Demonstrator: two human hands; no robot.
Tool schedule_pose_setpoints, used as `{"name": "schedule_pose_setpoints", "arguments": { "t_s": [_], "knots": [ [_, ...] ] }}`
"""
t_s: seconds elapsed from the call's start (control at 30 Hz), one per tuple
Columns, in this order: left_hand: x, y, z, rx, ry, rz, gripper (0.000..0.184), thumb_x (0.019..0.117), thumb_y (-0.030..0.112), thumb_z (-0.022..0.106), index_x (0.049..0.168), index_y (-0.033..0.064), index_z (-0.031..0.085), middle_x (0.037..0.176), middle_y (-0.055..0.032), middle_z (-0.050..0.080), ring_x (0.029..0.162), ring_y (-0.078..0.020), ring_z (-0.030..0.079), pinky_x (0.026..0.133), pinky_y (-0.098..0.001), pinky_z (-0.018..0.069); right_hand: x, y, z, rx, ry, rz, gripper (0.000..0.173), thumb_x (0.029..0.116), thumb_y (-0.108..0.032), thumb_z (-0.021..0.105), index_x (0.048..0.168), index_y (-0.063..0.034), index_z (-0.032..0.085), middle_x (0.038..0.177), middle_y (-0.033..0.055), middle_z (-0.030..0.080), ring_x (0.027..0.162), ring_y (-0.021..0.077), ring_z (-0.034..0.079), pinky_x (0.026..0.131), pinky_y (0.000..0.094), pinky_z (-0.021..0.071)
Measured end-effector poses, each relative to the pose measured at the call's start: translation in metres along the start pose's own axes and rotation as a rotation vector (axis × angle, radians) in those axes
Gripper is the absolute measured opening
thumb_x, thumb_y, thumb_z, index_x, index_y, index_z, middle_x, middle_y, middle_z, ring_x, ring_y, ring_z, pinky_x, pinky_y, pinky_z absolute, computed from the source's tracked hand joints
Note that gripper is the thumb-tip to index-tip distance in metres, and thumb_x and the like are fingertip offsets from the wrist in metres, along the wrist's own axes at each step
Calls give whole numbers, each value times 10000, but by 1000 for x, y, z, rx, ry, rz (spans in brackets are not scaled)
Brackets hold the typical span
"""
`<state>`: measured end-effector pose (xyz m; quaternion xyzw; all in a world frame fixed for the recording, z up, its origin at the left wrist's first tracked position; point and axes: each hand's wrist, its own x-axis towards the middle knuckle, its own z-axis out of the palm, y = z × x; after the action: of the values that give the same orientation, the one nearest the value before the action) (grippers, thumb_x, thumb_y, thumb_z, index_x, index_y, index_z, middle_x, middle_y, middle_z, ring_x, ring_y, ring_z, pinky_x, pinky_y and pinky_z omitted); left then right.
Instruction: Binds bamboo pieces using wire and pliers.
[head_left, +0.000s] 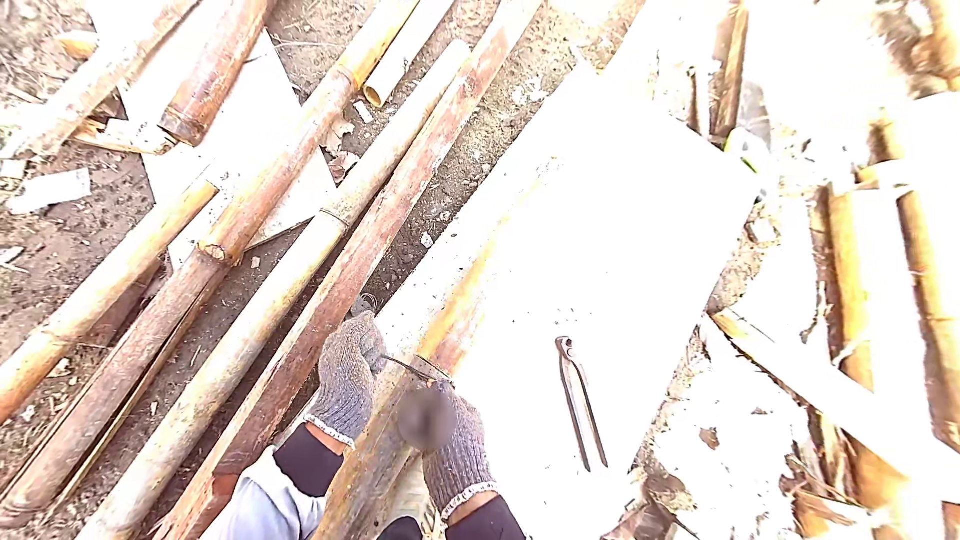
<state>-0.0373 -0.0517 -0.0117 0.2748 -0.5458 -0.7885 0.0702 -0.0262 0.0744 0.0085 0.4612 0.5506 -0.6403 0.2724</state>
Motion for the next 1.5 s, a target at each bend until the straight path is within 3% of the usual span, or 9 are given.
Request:
{"name": "schedule_pose_setpoints", "arguments": {
  "t_s": [0.3, 0.53, 0.73, 0.87, 1.0, 1.13, 1.23, 1.33, 1.5],
  "knots": [
    [-8, -10, -5, 15, 143, -140, 327, 1093, 194, 390, 800, 159, 532, 594, 60, 400, 505, -79, 402, 498, -249, 398, 5, 8, -8, 153, -25, -33, 381, 1123, -251, 389, 896, -14, 582, 635, 48, 525, 511, 154, 548, 491, 315, 536],
    [-38, -10, -6, -101, 235, -138, 402, 1071, 148, 295, 720, 160, 489, 556, 70, 416, 488, -70, 409, 499, -241, 396, 7, -17, -13, -84, -71, 17, 396, 1120, -273, 403, 862, -27, 575, 609, 38, 522, 495, 143, 543, 482, 302, 524],
    [-99, -31, -5, 201, 159, 136, 330, 1015, 163, 423, 765, 84, 623, 691, 27, 555, 676, -73, 562, 670, -264, 501, 15, -47, -22, -604, -117, -16, 387, 1101, -292, 457, 850, -40, 608, 603, 37, 558, 487, 159, 576, 492, 340, 547],
    [-119, -50, -13, 735, -298, 652, 478, 1093, 305, 342, 829, 82, 670, 813, -109, 676, 880, -250, 670, 955, -416, 500, 20, -79, -10, -1209, -220, -127, 295, 1031, -301, 553, 912, -62, 678, 727, 62, 667, 569, 170, 660, 571, 361, 589],
    [-109, -43, 3, 1000, -722, 726, 390, 1037, 324, 460, 794, 122, 688, 778, -74, 677, 864, -304, 669, 874, -490, 529, 0, -103, 24, -1967, -308, -276, 374, 983, -404, 573, 976, -52, 697, 998, 147, 706, 957, 298, 694, 838, 534, 543],
    [-110, -51, 32, 1111, -626, 708, 358, 1023, 373, 475, 826, 162, 687, 792, -41, 681, 863, -272, 676, 813, -464, 544, -16, -98, 35, -2208, -347, -436, 374, 998, -379, 527, 1030, -46, 694, 1096, 180, 695, 1081, 356, 672, 870, 574, 536],
    [-114, -60, 36, 1019, -529, 735, 367, 1038, 372, 473, 804, 160, 662, 785, -42, 664, 859, -278, 657, 781, -448, 540, 3, -104, 14, -2130, -500, -530, 360, 1021, -372, 494, 1021, -85, 712, 1059, 136, 705, 1060, 322, 674, 902, 550, 535],
    [-115, -62, 24, 930, -702, 697, 378, 1070, 368, 473, 892, 126, 704, 889, -73, 704, 941, -286, 671, 869, -446, 542, 30, -105, -25, -1820, -654, -535, 347, 996, -420, 556, 1003, -119, 728, 961, 52, 702, 929, 190, 676, 871, 440, 546],
    [-113, -66, 11, 824, -875, 609, 295, 1061, 369, 540, 1025, 142, 725, 1062, -48, 722, 1061, -238, 662, 950, -404, 533, 40, -54, -84, -1144, -446, -391, 277, 911, -302, 693, 1090, -90, 683, 850, 22, 712, 709, 139, 694, 685, 342, 609]
  ]
}}
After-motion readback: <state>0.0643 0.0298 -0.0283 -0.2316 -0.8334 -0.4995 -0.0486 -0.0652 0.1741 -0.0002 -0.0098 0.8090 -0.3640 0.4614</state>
